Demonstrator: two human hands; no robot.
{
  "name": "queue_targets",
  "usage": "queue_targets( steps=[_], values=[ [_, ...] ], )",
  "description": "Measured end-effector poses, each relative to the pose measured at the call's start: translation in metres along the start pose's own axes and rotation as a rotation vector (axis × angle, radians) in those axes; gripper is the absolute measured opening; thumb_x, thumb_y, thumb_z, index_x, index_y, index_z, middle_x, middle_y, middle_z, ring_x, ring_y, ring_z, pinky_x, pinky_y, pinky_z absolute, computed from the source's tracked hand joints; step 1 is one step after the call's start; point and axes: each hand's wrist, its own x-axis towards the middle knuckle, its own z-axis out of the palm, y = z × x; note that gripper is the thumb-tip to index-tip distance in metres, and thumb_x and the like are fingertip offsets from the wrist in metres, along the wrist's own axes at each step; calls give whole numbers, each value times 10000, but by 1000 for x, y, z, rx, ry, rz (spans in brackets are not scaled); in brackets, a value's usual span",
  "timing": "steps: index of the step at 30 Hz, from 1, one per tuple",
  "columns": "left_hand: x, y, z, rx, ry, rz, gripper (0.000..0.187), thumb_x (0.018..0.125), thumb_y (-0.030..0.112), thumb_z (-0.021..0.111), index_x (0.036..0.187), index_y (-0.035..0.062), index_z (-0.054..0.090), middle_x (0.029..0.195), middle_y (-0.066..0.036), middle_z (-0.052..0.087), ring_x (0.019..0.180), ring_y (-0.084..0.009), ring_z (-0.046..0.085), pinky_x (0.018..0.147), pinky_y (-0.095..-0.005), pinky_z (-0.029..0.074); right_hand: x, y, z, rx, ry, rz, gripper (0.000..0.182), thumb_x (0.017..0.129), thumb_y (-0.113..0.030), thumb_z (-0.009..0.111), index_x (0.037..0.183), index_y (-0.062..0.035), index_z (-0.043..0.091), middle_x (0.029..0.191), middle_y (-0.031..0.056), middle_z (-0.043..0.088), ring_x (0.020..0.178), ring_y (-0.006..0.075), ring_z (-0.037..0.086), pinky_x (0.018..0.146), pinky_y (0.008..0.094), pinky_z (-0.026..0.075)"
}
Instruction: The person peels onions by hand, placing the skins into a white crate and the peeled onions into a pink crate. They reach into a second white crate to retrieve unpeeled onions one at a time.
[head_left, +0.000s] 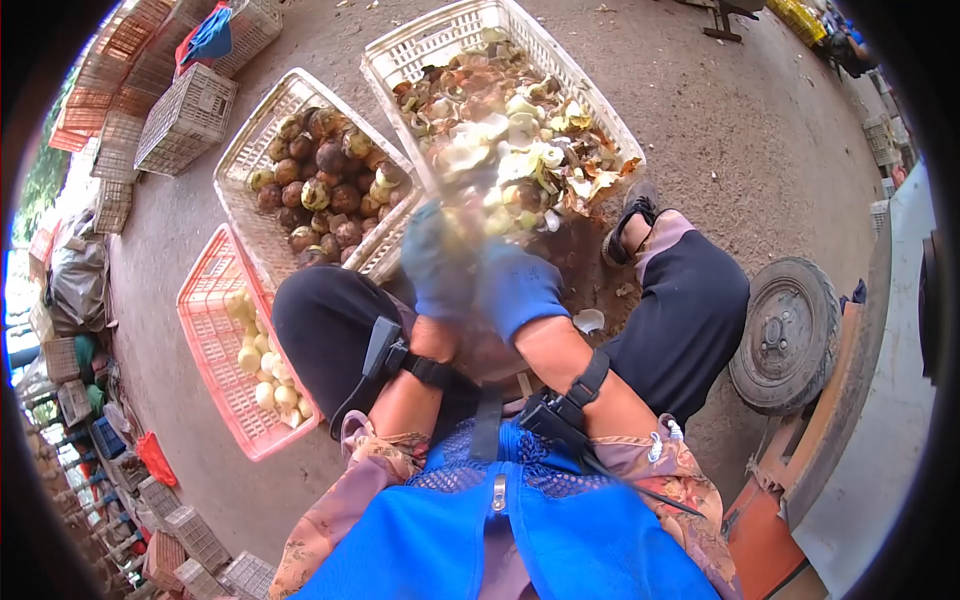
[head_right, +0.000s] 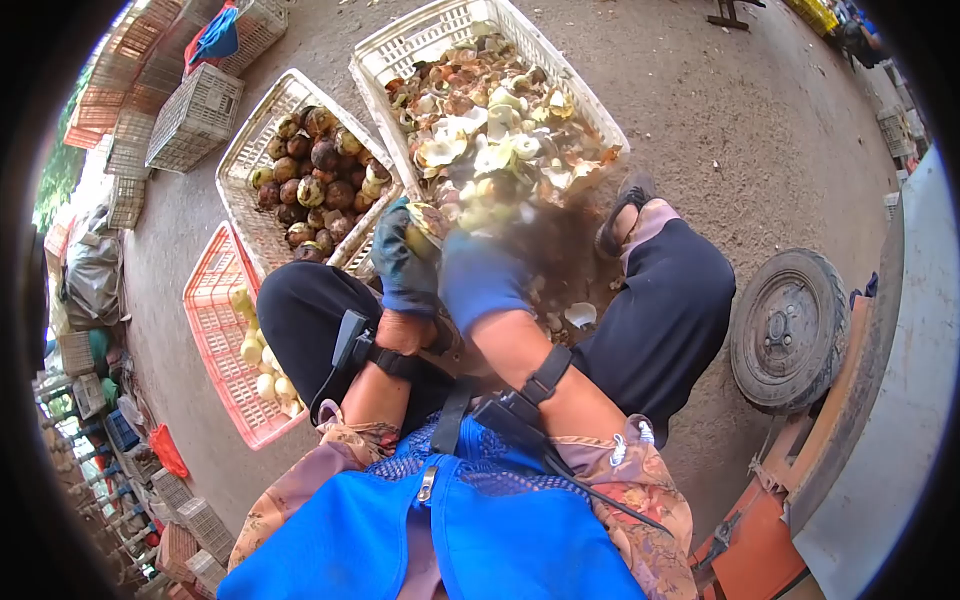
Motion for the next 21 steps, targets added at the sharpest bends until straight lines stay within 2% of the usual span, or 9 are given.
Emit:
queue_targets(
  steps=[2, 3, 5, 6, 8, 11, 18, 20, 21],
  values=[
    [0, 5, 6, -363, 88, -276, 226, 936, 188, 570, 1102, 49, 635, 965, -58, 653, 875, -175, 645, 793, -310, 543, 10, 5, 6, 74, -72, 26, 231, 854, -280, 606, 979, -86, 625, 910, 152, 694, 819, 329, 698, 663, 456, 552],
    [2, 3, 8, -364, 85, -272, 226, 936, 188, 570, 1102, 49, 635, 965, -58, 653, 875, -175, 645, 793, -310, 543, 14, 7, 8, 145, -141, 50, 334, 848, -325, 618, 1064, -71, 637, 992, 186, 700, 893, 361, 700, 732, 466, 563],
    [1, -6, 11, -1248, 108, -661, 213, 953, 211, 568, 1079, 55, 642, 955, -53, 660, 862, -163, 648, 777, -298, 543, 11, 12, 10, 195, -116, 19, 321, 850, -316, 617, 1053, -68, 632, 978, 190, 697, 893, 360, 696, 740, 459, 559],
    [2, -10, 10, -1248, 107, -662, 213, 953, 211, 568, 1079, 55, 642, 955, -53, 660, 862, -163, 648, 777, -298, 543, 10, 13, 10, 244, -93, -17, 308, 851, -307, 617, 1042, -65, 628, 964, 194, 694, 893, 359, 692, 748, 451, 556],
    [6, -17, 6, -642, -155, -464, 221, 967, 240, 560, 1067, 62, 643, 948, -49, 666, 838, -148, 647, 752, -281, 541, 2, 15, 6, 284, -22, -41, 233, 859, -262, 606, 980, -63, 625, 888, 181, 687, 831, 356, 684, 702, 449, 545],
    [0, -30, 14, -549, -66, -240, 216, 968, 255, 569, 1052, 70, 644, 942, -45, 670, 799, -143, 649, 721, -259, 537, -7, 10, 2, 304, 15, -28, 204, 847, -233, 618, 965, -66, 621, 860, 168, 688, 797, 357, 689, 679, 455, 547],
    [-10, -31, 14, -640, -5, -385, 223, 956, 256, 585, 1045, 59, 644, 968, -54, 665, 880, -148, 647, 713, -269, 540, 14, 14, 7, 214, -113, 28, 218, 821, -208, 642, 980, -60, 655, 928, 178, 702, 866, 357, 699, 735, 447, 558],
    [-8, -22, 16, -175, 35, -28, 275, 961, 280, 570, 1099, 50, 627, 1022, -66, 654, 926, -164, 644, 727, -293, 556, 37, 35, 29, 270, -185, 38, 218, 838, -182, 595, 981, -48, 692, 947, 211, 697, 897, 359, 689, 765, 415, 550],
    [-2, -10, 12, -181, 30, -25, 275, 961, 280, 570, 1099, 50, 627, 1022, -66, 654, 926, -164, 644, 727, -293, 556, 37, 43, 32, 269, -181, 45, 218, 838, -182, 595, 981, -48, 692, 947, 211, 697, 897, 359, 689, 765, 415, 550]
  ],
)
